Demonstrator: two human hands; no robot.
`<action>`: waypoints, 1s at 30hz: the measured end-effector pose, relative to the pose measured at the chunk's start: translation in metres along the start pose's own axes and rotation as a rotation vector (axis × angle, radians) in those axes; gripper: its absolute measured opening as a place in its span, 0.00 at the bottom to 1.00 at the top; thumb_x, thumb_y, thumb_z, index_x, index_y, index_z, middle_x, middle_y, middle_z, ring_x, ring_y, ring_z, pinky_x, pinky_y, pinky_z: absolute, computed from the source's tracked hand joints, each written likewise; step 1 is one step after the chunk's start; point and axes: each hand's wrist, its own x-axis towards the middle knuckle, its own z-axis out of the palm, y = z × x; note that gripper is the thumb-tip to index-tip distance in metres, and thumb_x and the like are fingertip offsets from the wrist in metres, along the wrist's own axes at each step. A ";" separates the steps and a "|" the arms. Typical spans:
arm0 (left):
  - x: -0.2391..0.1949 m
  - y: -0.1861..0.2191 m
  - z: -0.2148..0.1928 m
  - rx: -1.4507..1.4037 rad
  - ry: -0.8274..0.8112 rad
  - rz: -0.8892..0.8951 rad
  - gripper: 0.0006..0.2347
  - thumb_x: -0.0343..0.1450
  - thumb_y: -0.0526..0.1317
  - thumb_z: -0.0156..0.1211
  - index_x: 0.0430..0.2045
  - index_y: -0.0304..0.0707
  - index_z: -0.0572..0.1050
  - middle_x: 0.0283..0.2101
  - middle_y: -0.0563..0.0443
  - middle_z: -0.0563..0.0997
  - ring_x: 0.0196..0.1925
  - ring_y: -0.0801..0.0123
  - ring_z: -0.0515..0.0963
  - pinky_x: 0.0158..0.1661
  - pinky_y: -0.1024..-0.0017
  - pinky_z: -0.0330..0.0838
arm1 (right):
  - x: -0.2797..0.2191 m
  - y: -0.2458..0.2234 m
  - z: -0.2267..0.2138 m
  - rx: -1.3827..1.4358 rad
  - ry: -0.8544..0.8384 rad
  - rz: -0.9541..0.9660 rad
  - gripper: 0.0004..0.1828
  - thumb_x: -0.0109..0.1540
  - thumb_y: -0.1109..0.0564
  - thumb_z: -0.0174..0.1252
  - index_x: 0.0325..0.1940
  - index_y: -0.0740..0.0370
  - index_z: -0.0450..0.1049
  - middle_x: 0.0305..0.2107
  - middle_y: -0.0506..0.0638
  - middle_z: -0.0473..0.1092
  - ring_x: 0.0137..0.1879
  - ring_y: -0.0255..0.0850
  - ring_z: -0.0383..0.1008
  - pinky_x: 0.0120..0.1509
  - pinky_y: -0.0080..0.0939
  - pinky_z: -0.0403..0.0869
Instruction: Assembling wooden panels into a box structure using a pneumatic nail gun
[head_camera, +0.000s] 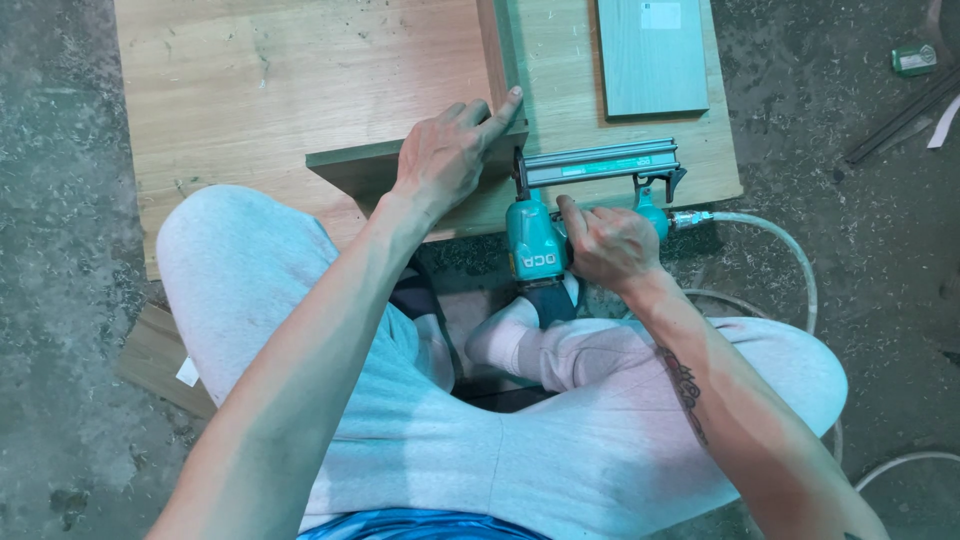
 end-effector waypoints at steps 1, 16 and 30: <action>0.000 0.000 0.000 -0.009 0.011 0.001 0.27 0.73 0.38 0.58 0.70 0.55 0.62 0.37 0.52 0.73 0.31 0.64 0.75 0.26 0.65 0.73 | 0.000 0.000 0.000 -0.007 -0.002 -0.001 0.18 0.59 0.59 0.55 0.52 0.63 0.77 0.16 0.43 0.67 0.20 0.36 0.68 0.28 0.34 0.66; 0.001 0.000 0.001 0.012 0.012 0.006 0.26 0.74 0.38 0.58 0.70 0.56 0.62 0.37 0.52 0.73 0.31 0.65 0.74 0.26 0.67 0.73 | -0.001 -0.001 0.004 -0.019 0.020 0.014 0.03 0.61 0.59 0.55 0.38 0.57 0.72 0.16 0.43 0.63 0.20 0.37 0.65 0.28 0.37 0.66; -0.001 -0.002 -0.001 0.006 0.003 0.003 0.26 0.74 0.37 0.57 0.71 0.56 0.63 0.37 0.52 0.72 0.33 0.64 0.74 0.27 0.67 0.73 | -0.006 0.001 0.002 -0.040 -0.060 0.011 0.24 0.57 0.56 0.58 0.58 0.59 0.74 0.15 0.42 0.67 0.18 0.35 0.66 0.25 0.34 0.65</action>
